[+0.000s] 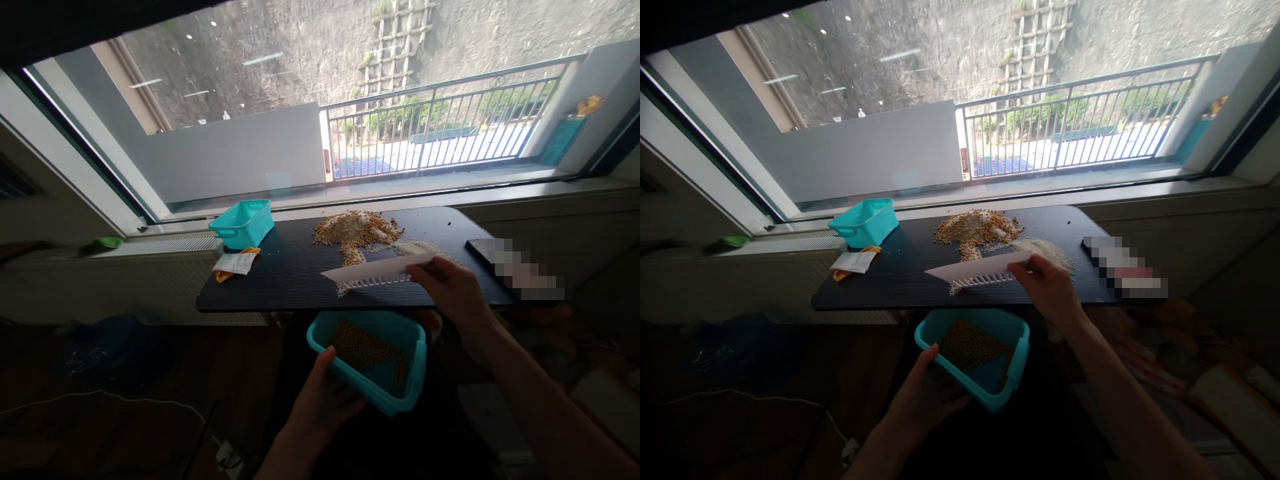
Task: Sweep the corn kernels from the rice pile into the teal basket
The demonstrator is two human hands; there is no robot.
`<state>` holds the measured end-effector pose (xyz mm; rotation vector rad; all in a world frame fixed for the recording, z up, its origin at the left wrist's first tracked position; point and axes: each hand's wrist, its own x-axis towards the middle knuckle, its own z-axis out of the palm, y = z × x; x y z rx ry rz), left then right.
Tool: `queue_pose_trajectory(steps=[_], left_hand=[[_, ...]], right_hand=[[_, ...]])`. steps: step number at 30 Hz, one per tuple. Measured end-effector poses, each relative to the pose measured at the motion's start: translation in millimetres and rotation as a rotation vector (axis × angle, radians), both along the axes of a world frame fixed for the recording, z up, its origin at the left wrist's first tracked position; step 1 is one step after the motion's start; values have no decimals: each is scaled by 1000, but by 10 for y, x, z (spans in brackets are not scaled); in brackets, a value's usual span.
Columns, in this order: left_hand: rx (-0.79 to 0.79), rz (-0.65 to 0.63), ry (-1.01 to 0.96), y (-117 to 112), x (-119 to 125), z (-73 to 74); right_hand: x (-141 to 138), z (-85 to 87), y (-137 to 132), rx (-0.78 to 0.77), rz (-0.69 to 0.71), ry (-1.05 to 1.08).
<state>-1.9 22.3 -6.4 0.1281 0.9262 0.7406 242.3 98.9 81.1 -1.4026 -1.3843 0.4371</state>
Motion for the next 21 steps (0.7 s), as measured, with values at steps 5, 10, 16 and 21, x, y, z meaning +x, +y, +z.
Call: queue_pose_trajectory(steps=[5, 10, 16, 21], left_hand=[[-4, 2, 2, -1, 12, 32], [-8, 3, 22, 5, 17, 53], [7, 1, 16, 9, 0, 28], [11, -7, 30, 8, 3, 49]], right_hand=[[10, 36, -62, -21, -36, 54], [14, -5, -3, -10, -18, 45], [57, 75, -54, -52, -22, 57], [18, 107, -90, -74, -32, 112]])
